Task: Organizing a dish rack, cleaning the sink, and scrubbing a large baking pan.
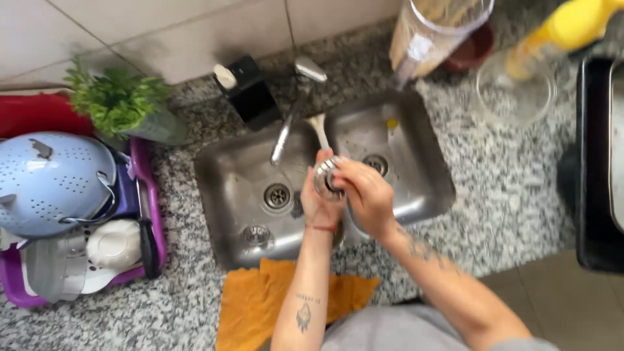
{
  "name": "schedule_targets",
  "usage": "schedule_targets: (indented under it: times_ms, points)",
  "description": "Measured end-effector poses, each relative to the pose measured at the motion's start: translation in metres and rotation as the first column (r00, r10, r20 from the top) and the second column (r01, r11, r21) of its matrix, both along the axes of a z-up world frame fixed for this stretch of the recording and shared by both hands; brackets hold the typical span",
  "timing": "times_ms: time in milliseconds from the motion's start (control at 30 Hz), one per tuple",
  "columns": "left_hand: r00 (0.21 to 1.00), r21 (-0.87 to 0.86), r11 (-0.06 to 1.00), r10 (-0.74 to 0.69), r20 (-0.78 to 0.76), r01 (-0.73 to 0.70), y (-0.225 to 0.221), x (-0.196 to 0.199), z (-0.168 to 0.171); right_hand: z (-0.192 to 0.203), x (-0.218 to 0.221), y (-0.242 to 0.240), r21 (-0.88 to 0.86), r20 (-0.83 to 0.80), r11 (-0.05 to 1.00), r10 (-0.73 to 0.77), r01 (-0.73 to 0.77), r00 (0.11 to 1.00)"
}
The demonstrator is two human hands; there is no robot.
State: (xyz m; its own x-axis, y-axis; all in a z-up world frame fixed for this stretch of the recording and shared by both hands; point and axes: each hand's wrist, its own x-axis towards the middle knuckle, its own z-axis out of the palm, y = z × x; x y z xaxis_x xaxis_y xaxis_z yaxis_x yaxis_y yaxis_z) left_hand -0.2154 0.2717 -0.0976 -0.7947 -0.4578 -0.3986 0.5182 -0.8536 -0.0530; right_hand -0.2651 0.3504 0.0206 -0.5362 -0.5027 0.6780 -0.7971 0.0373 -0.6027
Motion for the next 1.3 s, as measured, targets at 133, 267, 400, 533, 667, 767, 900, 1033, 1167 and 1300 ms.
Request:
schedule_targets:
  times_ms: [133,267,400,533,667,767,900,1033,1167,1300]
  points:
    - [0.999,0.085,0.996,-0.036,-0.027,0.038,0.006,-0.003,-0.003,-0.027,0.008,0.004,0.105,-0.05,0.994,0.015,-0.01,0.999]
    - [0.997,0.066,0.995,-0.07,0.027,0.068,-0.002,-0.014,-0.023,-0.029,0.005,-0.003,0.016,-0.019,1.0,0.021,-0.021,1.0]
    - [0.984,0.107,0.994,-0.047,0.172,0.029,0.004,-0.009,-0.053,-0.04,-0.004,0.002,-0.047,0.879,0.998,0.016,0.052,0.477]
    - [0.966,0.111,0.994,-0.031,0.255,0.002,0.007,-0.006,-0.099,-0.114,-0.029,0.019,-0.13,0.971,0.979,0.158,0.158,-0.18]
    - [0.914,0.02,0.991,-0.128,0.385,0.13,0.005,0.0,-0.045,-0.108,-0.029,0.017,-0.074,0.937,0.983,0.126,0.168,-0.327]
    - [0.864,-0.155,0.965,-0.109,0.492,0.21,0.008,0.006,0.0,-0.101,-0.021,0.017,0.013,0.963,0.989,0.028,0.149,-0.267]
    - [0.76,-0.43,0.825,0.003,0.65,0.365,0.011,0.011,-0.016,-0.119,-0.012,0.02,0.119,0.986,0.991,-0.111,0.057,-0.123]
    - [0.722,-0.436,0.79,-0.011,0.692,0.43,0.011,0.021,-0.019,-0.096,-0.009,0.013,0.161,0.984,0.982,-0.151,0.099,-0.095]
    - [0.733,-0.392,0.818,-0.051,0.679,0.42,0.005,0.033,-0.014,-0.108,-0.017,0.012,0.152,0.986,0.98,-0.142,0.131,-0.085]
    - [0.733,-0.439,0.784,-0.03,0.68,0.439,0.01,0.025,-0.005,-0.126,-0.025,0.017,0.182,0.983,0.973,-0.178,0.14,-0.037]
